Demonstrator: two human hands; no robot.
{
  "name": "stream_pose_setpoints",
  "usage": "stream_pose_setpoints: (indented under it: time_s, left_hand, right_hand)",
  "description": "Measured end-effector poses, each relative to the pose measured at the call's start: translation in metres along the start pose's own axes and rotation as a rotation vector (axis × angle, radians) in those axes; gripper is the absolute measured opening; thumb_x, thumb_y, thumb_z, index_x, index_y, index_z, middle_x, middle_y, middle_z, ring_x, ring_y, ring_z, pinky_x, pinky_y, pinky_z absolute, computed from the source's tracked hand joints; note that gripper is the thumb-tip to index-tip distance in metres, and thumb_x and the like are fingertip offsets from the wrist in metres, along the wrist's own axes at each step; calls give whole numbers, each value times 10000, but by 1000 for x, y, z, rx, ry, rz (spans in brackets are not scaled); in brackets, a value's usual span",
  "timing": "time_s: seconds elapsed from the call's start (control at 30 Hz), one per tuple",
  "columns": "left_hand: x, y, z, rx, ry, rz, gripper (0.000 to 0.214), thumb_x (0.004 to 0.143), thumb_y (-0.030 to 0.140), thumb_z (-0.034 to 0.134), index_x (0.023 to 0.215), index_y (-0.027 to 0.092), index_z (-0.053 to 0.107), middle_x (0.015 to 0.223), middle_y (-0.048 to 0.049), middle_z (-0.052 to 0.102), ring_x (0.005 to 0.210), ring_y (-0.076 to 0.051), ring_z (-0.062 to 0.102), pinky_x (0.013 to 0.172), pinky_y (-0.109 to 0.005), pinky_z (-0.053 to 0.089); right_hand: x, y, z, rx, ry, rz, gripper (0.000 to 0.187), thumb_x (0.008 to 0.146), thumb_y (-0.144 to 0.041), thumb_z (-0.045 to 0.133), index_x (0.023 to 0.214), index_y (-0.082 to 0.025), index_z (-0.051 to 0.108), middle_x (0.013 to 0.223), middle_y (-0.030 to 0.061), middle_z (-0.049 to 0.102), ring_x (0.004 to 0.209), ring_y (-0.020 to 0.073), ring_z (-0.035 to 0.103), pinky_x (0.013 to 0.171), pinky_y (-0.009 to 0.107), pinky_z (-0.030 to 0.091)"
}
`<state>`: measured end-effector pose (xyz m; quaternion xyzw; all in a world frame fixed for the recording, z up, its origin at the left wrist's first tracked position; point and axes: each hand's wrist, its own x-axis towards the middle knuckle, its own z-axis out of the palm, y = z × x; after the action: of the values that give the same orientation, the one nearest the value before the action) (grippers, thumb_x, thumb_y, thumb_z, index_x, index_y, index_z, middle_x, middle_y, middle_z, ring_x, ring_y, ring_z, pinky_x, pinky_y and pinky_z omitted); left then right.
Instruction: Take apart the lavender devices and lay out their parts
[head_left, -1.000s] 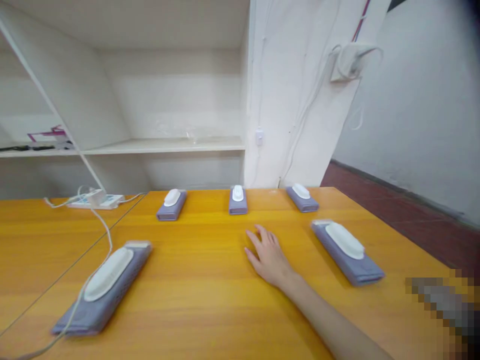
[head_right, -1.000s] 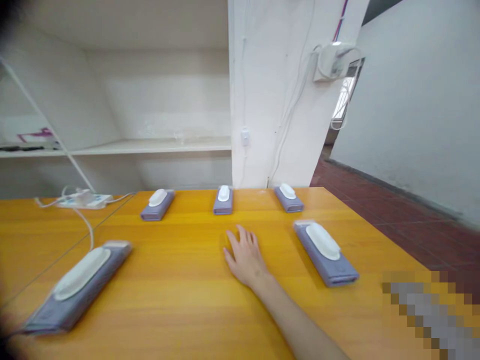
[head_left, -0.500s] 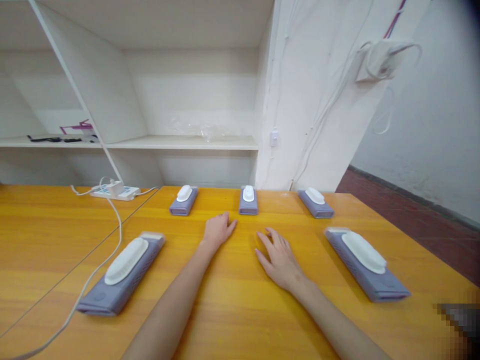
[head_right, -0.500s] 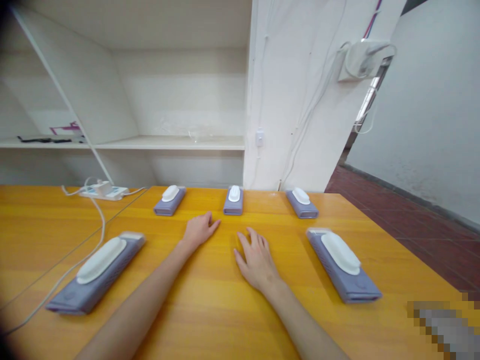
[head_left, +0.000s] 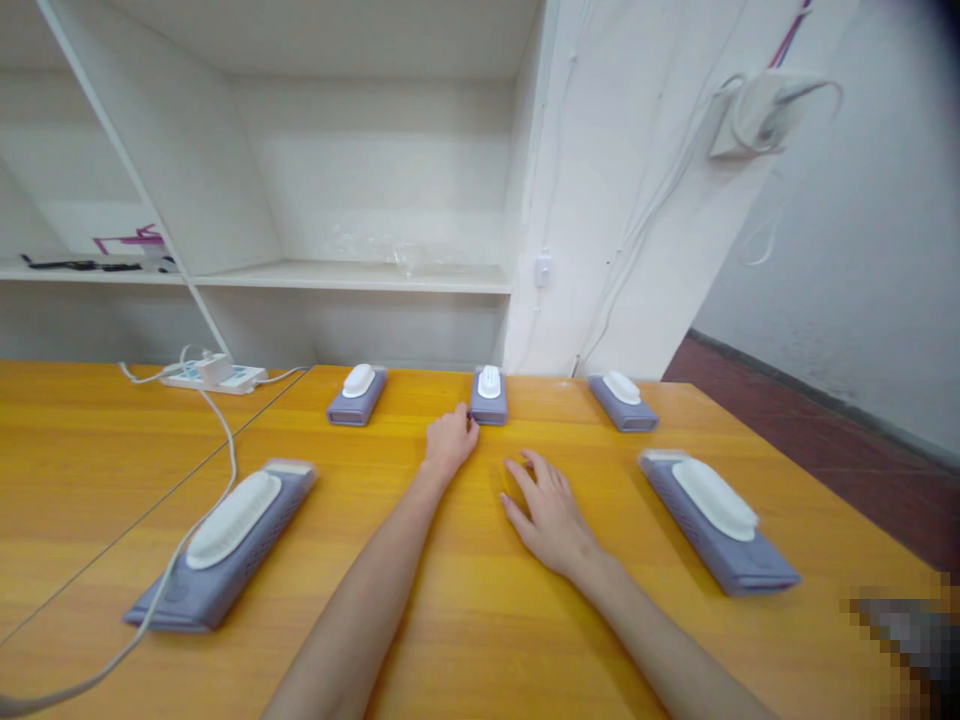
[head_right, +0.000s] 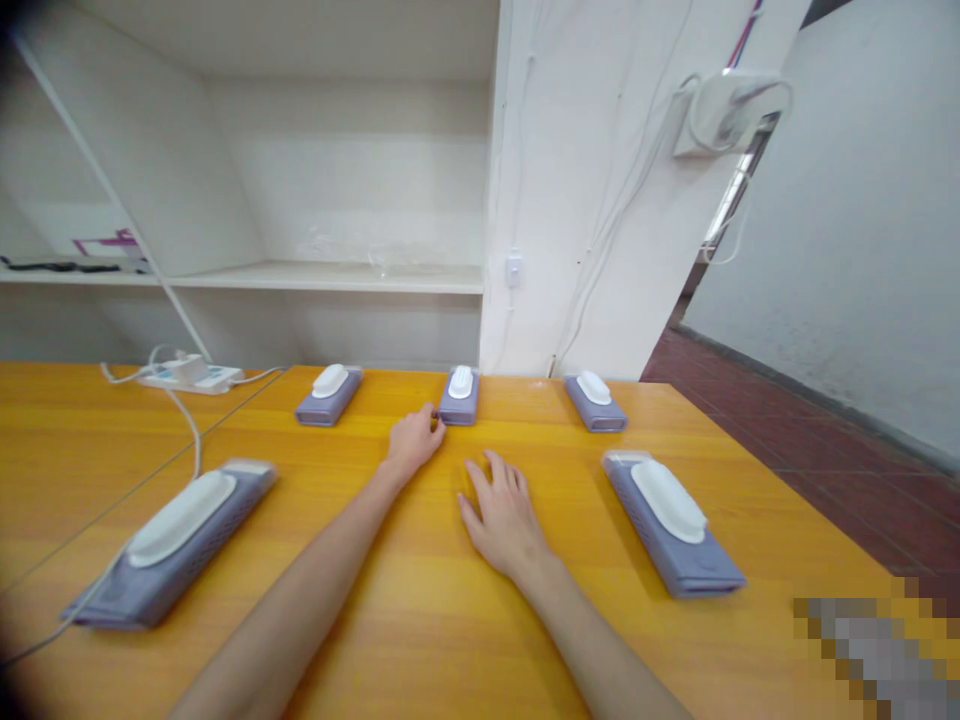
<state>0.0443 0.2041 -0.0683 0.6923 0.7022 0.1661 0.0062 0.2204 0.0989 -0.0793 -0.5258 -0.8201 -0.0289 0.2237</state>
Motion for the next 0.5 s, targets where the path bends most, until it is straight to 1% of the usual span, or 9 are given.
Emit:
stream_pose_setpoints:
  time_s: [0.2, 0.23, 0.3, 0.33, 0.4, 0.5]
  left_hand:
    - [1, 0, 0, -10, 8, -24, 312, 895, 377, 358, 1066, 186, 536, 917, -109, 661, 876, -250, 633, 747, -339, 451]
    - [1, 1, 0, -11, 12, -28, 327, 897, 377, 351, 1087, 183, 533, 925, -113, 658, 875, -253, 631, 747, -345, 452]
    - [0, 2, -1, -14, 32, -33, 365, 899, 374, 347, 1172, 184, 496, 1008, -125, 639, 905, -256, 621, 762, -352, 450]
    - [0, 3, -1, -18, 51, -20, 385, 897, 362, 357, 1225, 191, 463, 1068, -128, 620, 942, -254, 608, 781, -352, 446]
    - [-1, 5, -2, -34, 89, 53, 433, 886, 302, 387, 1311, 219, 392, 1178, -118, 575, 1044, -246, 563, 844, -351, 423]
    - [0, 5, -3, -63, 93, 173, 486, 865, 190, 404, 1344, 265, 372, 1215, -79, 569, 1116, -223, 515, 917, -351, 380]
  right_hand:
    - [0, 0, -1, 0, -7, 7, 420, 889, -353, 440, 1276, -198, 495, 1293, 153, 446, 1159, 264, 461, 1002, 453, 343]
    - [0, -1, -2, 1, -7, 8, 420, 888, -353, 442, 1274, -198, 496, 1292, 153, 446, 1160, 265, 459, 1002, 454, 342]
    - [0, -1, -2, 3, -6, 8, 417, 887, -351, 444, 1271, -197, 496, 1292, 153, 446, 1165, 267, 454, 1003, 458, 339]
    - [0, -1, -2, 5, -6, 7, 415, 887, -350, 444, 1269, -196, 496, 1292, 153, 445, 1167, 268, 451, 1003, 460, 338]
    - [0, -1, -2, 9, -9, 5, 412, 889, -348, 440, 1268, -197, 494, 1293, 152, 444, 1174, 270, 444, 1002, 463, 339]
    - [0, -2, -3, 14, -11, 6, 411, 889, -345, 436, 1269, -198, 491, 1298, 152, 441, 1184, 273, 437, 1003, 464, 340]
